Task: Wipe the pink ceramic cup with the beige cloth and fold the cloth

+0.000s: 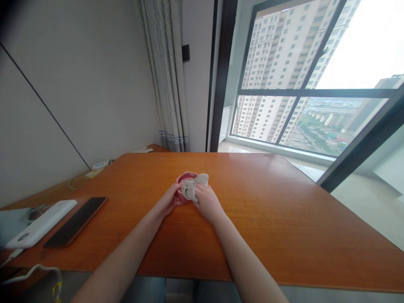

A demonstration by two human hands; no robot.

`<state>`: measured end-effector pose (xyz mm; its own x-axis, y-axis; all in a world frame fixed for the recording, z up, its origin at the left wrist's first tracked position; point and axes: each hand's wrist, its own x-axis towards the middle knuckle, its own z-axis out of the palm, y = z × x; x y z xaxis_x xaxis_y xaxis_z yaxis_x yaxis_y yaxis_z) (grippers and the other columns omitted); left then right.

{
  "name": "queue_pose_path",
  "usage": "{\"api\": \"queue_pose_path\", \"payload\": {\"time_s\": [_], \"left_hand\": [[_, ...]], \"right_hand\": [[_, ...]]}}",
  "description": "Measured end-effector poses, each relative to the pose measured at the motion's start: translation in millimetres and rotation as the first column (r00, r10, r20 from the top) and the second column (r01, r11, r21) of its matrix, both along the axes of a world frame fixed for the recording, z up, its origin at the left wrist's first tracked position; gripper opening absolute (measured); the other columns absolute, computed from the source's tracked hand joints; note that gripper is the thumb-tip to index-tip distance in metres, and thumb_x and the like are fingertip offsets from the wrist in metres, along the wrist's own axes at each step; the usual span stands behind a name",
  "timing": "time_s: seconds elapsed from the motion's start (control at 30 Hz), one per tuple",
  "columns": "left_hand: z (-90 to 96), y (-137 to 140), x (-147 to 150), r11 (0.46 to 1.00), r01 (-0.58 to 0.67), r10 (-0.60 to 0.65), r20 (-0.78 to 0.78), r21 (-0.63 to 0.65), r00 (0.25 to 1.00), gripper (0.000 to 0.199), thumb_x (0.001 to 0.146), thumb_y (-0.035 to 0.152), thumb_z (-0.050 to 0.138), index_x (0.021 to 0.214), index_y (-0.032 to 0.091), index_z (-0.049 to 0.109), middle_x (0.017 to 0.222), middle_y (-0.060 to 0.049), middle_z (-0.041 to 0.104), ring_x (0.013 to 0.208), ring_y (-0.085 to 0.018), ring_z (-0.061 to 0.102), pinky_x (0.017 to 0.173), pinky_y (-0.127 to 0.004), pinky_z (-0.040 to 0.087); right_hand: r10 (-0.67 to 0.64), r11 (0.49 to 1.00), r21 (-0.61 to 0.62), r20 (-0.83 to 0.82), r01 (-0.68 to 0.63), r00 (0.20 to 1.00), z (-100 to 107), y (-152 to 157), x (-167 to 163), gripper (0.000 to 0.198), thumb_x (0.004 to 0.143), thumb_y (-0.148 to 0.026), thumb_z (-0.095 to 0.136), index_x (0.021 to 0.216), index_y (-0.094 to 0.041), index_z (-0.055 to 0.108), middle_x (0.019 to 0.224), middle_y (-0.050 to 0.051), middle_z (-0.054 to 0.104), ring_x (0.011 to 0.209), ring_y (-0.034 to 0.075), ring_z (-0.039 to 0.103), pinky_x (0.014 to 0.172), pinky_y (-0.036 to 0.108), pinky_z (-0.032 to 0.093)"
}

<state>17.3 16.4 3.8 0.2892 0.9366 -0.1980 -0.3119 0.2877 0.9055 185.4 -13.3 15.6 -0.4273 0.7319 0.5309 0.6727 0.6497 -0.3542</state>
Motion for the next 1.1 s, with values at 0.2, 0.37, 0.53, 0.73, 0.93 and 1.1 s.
{"api": "queue_pose_path", "payload": {"time_s": [0.2, 0.37, 0.53, 0.73, 0.93, 1.1], "left_hand": [[-7.1, 0, 0, 0.984, 0.106, -0.103, 0.031, -0.142, 0.994, 0.048, 0.079, 0.044, 0.059, 0.118, 0.017, 0.057, 0.096, -0.011, 0.069, 0.077, -0.019, 0.066, 0.063, -0.032, 0.055], [-10.3, 0, 5, 0.978, 0.118, -0.097, 0.126, -0.169, 0.987, 0.050, 0.079, 0.043, 0.061, 0.121, 0.015, 0.055, 0.099, -0.012, 0.069, 0.081, -0.020, 0.067, 0.071, -0.032, 0.055], [-6.9, 1, 4, 0.993, 0.026, 0.002, 0.232, -0.117, 0.973, 0.050, 0.080, 0.039, 0.063, 0.124, 0.018, 0.054, 0.105, -0.011, 0.068, 0.085, -0.018, 0.067, 0.078, -0.031, 0.054], [-7.0, 3, 6, 0.994, -0.097, 0.108, 0.279, -0.054, 0.954, 0.058, 0.078, 0.039, 0.065, 0.130, 0.021, 0.048, 0.112, -0.010, 0.066, 0.091, -0.019, 0.066, 0.078, -0.031, 0.054], [-2.1, -3, 13, 0.973, -0.205, 0.160, 0.331, 0.106, 0.930, 0.061, 0.081, 0.037, 0.062, 0.137, 0.025, 0.039, 0.124, -0.007, 0.059, 0.106, -0.021, 0.060, 0.079, -0.025, 0.053], [-1.0, -15, 26, 0.966, -0.186, 0.120, 0.327, 0.179, 0.938, 0.072, 0.076, 0.028, 0.068, 0.139, 0.031, 0.033, 0.133, -0.005, 0.052, 0.112, -0.020, 0.057, 0.083, -0.027, 0.051]], "right_hand": [[-0.219, 0.956, 0.079, -0.451, 0.283, 0.865, -6, 4, 16, 0.025, 0.085, -0.024, 0.046, 0.102, -0.018, 0.062, 0.099, 0.010, 0.065, 0.096, 0.026, 0.057, 0.086, 0.040, 0.044], [-0.254, 0.958, 0.017, -0.412, 0.287, 0.875, -12, 10, 12, 0.035, 0.083, -0.020, 0.046, 0.116, -0.021, 0.060, 0.118, 0.010, 0.061, 0.115, 0.029, 0.050, 0.103, 0.051, 0.031], [-0.138, 0.990, -0.089, -0.380, 0.112, 0.915, -23, 16, -2, 0.045, 0.086, -0.021, 0.045, 0.131, -0.020, 0.049, 0.137, 0.012, 0.048, 0.130, 0.026, 0.040, 0.108, 0.046, 0.030], [-0.118, 0.991, -0.104, -0.432, 0.080, 0.894, -33, 9, -19, 0.056, 0.082, -0.011, 0.045, 0.137, -0.021, 0.041, 0.151, 0.010, 0.025, 0.139, 0.024, 0.024, 0.111, 0.045, 0.028], [-0.096, 0.992, -0.116, -0.444, 0.049, 0.891, -32, -4, -36, 0.055, 0.085, -0.014, 0.045, 0.138, -0.024, 0.038, 0.153, 0.007, 0.023, 0.142, 0.025, 0.012, 0.113, 0.050, 0.021], [-0.162, 0.987, -0.077, -0.555, 0.143, 0.816, -31, -1, -37, 0.046, 0.084, -0.015, 0.047, 0.129, -0.021, 0.046, 0.154, 0.010, 0.016, 0.139, 0.025, 0.024, 0.110, 0.046, 0.029]]}}
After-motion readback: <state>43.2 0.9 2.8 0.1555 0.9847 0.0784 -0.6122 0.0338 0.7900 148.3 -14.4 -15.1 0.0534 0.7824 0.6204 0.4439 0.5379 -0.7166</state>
